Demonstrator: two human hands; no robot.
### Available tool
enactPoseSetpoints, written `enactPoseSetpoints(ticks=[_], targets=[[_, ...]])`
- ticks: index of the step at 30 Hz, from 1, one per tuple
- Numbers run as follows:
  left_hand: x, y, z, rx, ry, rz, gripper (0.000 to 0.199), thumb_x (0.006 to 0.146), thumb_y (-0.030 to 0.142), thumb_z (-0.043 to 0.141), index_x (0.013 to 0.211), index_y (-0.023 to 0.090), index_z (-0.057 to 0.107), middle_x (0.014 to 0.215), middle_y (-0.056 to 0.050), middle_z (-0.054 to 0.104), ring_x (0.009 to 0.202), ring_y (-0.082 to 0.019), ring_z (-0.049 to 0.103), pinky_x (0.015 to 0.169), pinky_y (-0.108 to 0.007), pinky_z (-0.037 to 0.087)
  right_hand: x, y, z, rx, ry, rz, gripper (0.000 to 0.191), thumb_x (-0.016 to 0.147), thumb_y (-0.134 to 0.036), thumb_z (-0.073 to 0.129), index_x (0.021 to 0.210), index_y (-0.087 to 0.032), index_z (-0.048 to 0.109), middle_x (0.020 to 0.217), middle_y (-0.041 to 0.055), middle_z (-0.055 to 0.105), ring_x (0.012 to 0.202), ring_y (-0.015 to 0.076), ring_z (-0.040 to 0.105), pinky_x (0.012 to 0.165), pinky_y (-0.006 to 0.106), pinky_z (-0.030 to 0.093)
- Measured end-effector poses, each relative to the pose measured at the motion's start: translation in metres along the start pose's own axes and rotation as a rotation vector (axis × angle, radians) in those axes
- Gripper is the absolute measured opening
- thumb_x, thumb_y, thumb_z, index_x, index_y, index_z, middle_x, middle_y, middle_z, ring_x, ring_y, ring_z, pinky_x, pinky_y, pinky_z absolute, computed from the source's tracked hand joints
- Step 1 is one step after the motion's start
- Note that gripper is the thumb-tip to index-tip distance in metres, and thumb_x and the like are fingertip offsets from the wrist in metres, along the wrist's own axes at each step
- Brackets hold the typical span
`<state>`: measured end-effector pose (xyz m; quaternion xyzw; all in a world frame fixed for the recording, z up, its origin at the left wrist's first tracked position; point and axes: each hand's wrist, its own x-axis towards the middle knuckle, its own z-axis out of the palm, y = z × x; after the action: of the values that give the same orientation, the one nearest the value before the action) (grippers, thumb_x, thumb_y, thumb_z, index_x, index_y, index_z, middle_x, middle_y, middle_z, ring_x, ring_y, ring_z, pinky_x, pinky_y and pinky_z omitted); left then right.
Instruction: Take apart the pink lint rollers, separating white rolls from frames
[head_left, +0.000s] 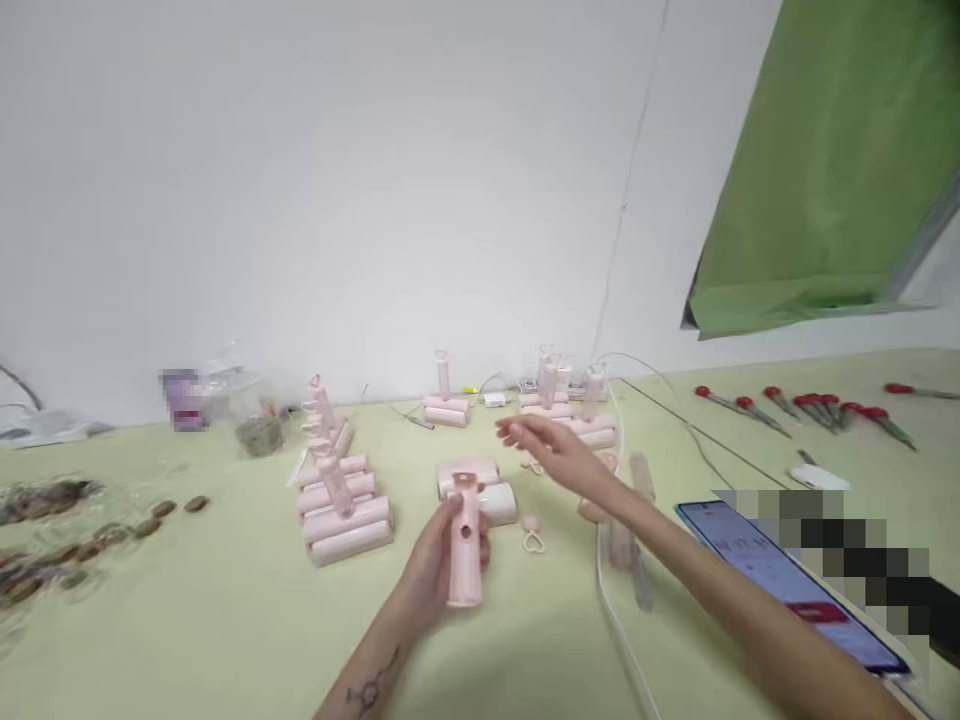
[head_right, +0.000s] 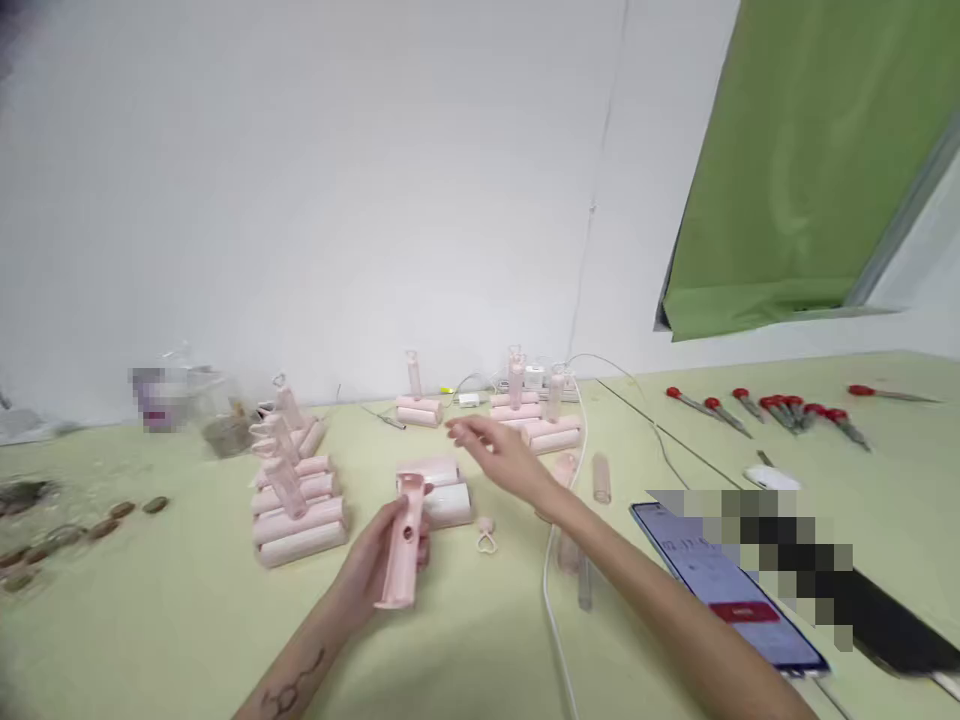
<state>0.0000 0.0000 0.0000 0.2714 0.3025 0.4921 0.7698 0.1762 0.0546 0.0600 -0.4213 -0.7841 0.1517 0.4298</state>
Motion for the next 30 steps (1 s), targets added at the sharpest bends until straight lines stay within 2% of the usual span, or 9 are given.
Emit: enactPoseSetpoints(ticks=[6,11,13,17,19,21,23,26,30], targets=[[-0.01,0.027,-0.025,-0.185,0.075,0.255,0.028,0.08,0.036,0.045,0.097,0.016,0.054,0.055,0.001,0.046,0.046,-0.012,0.045,0.046,-0.023,0.038,0.005,0.034,-0.069,-0.113,0.255,0.087,0.017,0.077,-0.025,0.051,0.086,-0.02,0.065,0.087,0.0049,0.067,0.078,0.0204,0.061,0.073,0.036,0.048],[-0.012,0.027,-0.028,-0.293,0.048,0.252,0.026,0.083,0.026,0.04,0.1,0.015,0.056,0.056,0.001,0.043,0.046,-0.011,0.042,0.046,-0.024,0.038,0.004,0.047,-0.102,-0.032,0.697,0.037,0.016,0.079,-0.022,0.047,0.087,-0.02,0.061,0.085,0.0041,0.063,0.074,0.0171,0.06,0.074,0.034,0.047],[-0.014,0.026,-0.028,-0.325,0.041,0.242,0.027,0.083,0.026,0.039,0.101,0.015,0.056,0.058,0.0,0.044,0.048,-0.012,0.043,0.047,-0.024,0.039,0.004,0.052,-0.105,-0.019,0.752,0.018,0.016,0.08,-0.022,0.045,0.087,-0.02,0.059,0.085,0.0039,0.061,0.072,0.0164,0.058,0.072,0.034,0.047],[-0.017,0.027,-0.029,-0.38,0.052,0.219,0.027,0.084,0.025,0.038,0.101,0.015,0.056,0.063,-0.003,0.048,0.053,-0.013,0.049,0.051,-0.026,0.044,-0.008,0.054,-0.097,-0.043,0.574,0.012,0.013,0.076,-0.021,0.047,0.078,-0.021,0.06,0.081,0.0031,0.057,0.067,0.0157,0.057,0.065,0.031,0.047],[-0.017,0.026,-0.028,-0.374,0.078,0.201,0.027,0.085,0.025,0.036,0.099,0.015,0.057,0.067,-0.005,0.052,0.055,-0.014,0.052,0.052,-0.027,0.046,-0.026,0.049,-0.091,-0.102,0.248,-0.015,0.01,0.073,-0.022,0.05,0.072,-0.022,0.06,0.08,0.0027,0.057,0.07,0.0167,0.057,0.064,0.03,0.047],[-0.017,0.025,-0.026,-0.333,0.123,0.196,0.026,0.087,0.026,0.036,0.1,0.017,0.056,0.074,-0.008,0.057,0.059,-0.016,0.056,0.054,-0.029,0.048,-0.05,0.043,-0.086,-0.223,-0.164,0.014,0.008,0.073,-0.025,0.052,0.074,-0.023,0.06,0.083,0.0028,0.057,0.075,0.0188,0.057,0.067,0.031,0.046],[-0.017,0.022,-0.022,-0.278,0.163,0.217,0.025,0.087,0.025,0.036,0.105,0.02,0.053,0.081,-0.009,0.06,0.063,-0.018,0.059,0.056,-0.031,0.049,-0.076,0.041,-0.08,-0.365,-0.395,0.153,0.016,0.07,-0.033,0.057,0.084,-0.023,0.057,0.088,0.0036,0.058,0.081,0.0222,0.056,0.069,0.034,0.046],[-0.017,0.019,-0.018,-0.246,0.144,0.242,0.03,0.087,0.025,0.038,0.115,0.024,0.048,0.078,-0.007,0.06,0.062,-0.017,0.059,0.059,-0.032,0.05,-0.105,0.047,-0.071,-0.444,-0.442,0.349,0.044,0.064,-0.047,0.062,0.1,-0.024,0.052,0.103,0.0054,0.056,0.09,0.026,0.055,0.072,0.036,0.046],[-0.017,0.018,-0.018,-0.277,0.067,0.247,0.035,0.086,0.028,0.04,0.121,0.026,0.043,0.072,-0.003,0.057,0.059,-0.014,0.056,0.062,-0.031,0.05,-0.117,0.057,-0.061,-0.407,-0.431,0.401,0.046,0.071,-0.051,0.053,0.11,-0.027,0.047,0.112,0.0041,0.054,0.09,0.024,0.057,0.071,0.033,0.047]])
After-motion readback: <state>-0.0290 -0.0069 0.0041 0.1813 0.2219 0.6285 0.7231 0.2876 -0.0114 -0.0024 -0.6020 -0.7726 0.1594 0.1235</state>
